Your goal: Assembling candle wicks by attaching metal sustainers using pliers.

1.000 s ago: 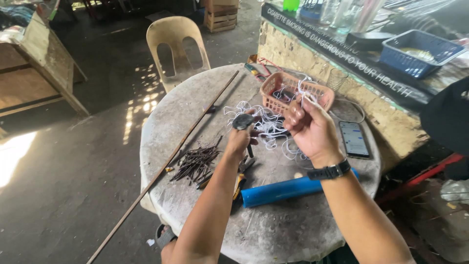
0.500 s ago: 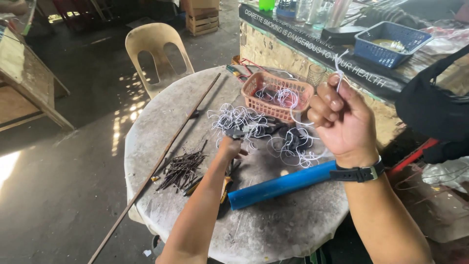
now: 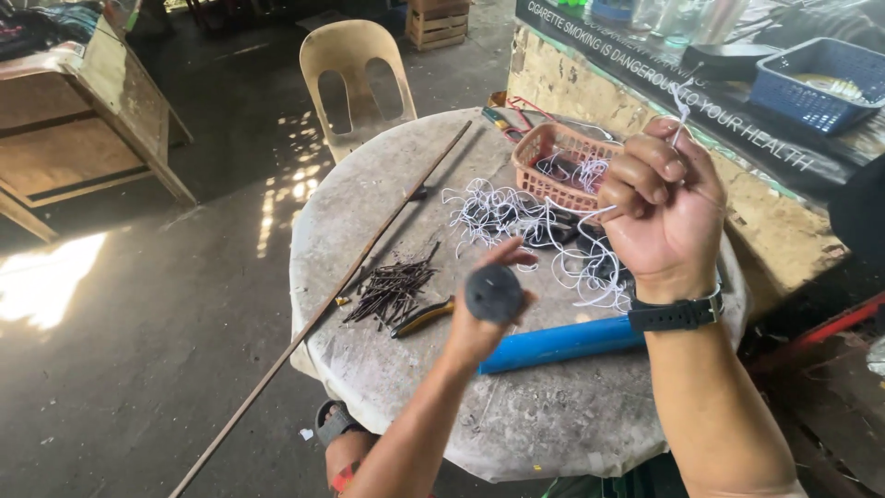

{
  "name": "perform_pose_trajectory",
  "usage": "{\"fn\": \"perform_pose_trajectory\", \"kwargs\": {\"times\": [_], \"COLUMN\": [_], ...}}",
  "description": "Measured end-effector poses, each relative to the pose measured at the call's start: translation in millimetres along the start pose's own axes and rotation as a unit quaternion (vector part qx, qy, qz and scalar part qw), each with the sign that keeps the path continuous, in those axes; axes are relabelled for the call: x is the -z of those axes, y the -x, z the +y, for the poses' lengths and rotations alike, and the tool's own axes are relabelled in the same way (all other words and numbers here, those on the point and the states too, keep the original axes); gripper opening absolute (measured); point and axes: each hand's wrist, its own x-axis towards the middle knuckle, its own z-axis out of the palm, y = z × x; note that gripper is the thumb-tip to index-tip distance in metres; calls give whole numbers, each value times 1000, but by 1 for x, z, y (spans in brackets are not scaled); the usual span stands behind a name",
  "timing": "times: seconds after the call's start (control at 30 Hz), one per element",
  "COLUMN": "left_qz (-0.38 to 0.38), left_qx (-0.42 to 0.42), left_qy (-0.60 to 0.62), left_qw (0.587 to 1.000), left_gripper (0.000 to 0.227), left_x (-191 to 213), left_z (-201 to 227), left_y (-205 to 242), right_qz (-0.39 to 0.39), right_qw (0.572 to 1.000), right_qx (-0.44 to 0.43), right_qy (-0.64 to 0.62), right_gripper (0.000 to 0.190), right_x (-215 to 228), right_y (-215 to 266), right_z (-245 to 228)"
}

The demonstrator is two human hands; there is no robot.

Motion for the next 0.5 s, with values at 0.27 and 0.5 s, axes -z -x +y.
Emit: {"fn": "perform_pose_trajectory", "kwargs": {"times": [0.27, 0.5], "left_qz": [-93, -41], "left_qx": [46, 126], "left_qy": [-74, -85], "left_qw": [992, 988], "left_gripper": [58, 54], "left_x": [-23, 27], "left_z": [4, -2], "left_y": [10, 43], "right_qz": [120, 205], "right_qw": [988, 971], "right_qx": [50, 112], "right_qy": [-85, -43], "right_gripper": [4, 18], "right_x": [23, 76], "right_y": [-9, 6], "right_z": [11, -52]}}
